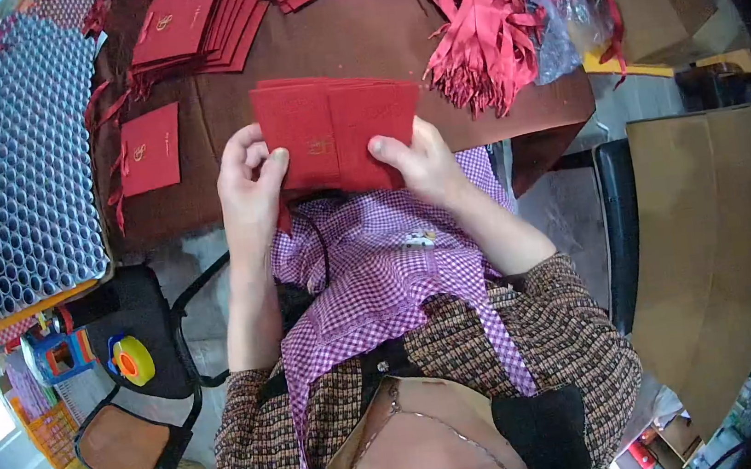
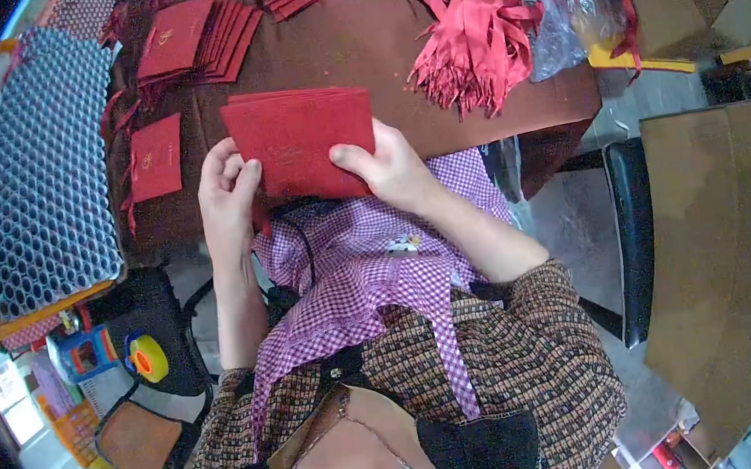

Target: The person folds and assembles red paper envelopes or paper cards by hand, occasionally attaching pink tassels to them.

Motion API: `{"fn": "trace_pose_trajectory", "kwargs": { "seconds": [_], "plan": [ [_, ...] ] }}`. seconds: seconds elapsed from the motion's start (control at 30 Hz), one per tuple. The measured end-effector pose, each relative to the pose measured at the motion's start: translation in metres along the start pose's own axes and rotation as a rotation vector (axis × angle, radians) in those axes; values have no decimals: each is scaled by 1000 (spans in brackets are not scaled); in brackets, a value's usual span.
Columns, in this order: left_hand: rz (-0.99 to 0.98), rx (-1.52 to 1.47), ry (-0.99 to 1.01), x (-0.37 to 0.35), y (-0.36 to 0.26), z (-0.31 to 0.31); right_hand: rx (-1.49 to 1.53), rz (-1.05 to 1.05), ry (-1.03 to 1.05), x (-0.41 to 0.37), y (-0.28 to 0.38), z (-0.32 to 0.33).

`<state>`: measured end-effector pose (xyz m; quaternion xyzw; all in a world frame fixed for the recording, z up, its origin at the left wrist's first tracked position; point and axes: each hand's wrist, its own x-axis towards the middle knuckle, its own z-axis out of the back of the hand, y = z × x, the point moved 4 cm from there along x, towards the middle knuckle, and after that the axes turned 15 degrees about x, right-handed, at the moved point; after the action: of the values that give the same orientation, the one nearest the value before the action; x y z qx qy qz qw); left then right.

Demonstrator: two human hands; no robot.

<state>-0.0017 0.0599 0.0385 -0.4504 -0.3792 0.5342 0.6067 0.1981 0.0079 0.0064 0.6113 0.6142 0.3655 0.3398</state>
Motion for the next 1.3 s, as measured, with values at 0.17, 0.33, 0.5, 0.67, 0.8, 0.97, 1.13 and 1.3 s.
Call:
{"fn": "trace_pose_trajectory", "kwargs": {
  "seconds": [0.17, 0.33, 0.5, 0.67, 0.8, 0.97, 1.13, 1.3],
  "plan": [
    [16, -63, -49, 6, 13, 4, -284, 116, 6, 30, 29, 25],
    [49, 169, -82, 10, 12, 12, -1615, 377, 146, 56, 59, 65],
    [106, -146, -41, 11, 22, 10, -1827, 249, 219, 59, 49, 69],
    [98, -201, -11, 12, 37, 12, -1820, 239, 206, 59, 46, 70],
    [78, -244, 19, 12, 31, 10, -1789, 270, 184, 63, 43, 70],
    [95, -260, 38, 12, 30, 2, -1384, 737, 78, 69, 56, 51],
    [105, -231, 68, 11, 25, 0, -1272, 754, 57, 79, 53, 28],
    [103, -303, 72, 13, 34, -2, -1348, 571, 52, 90, 30, 47]
  ]
}}
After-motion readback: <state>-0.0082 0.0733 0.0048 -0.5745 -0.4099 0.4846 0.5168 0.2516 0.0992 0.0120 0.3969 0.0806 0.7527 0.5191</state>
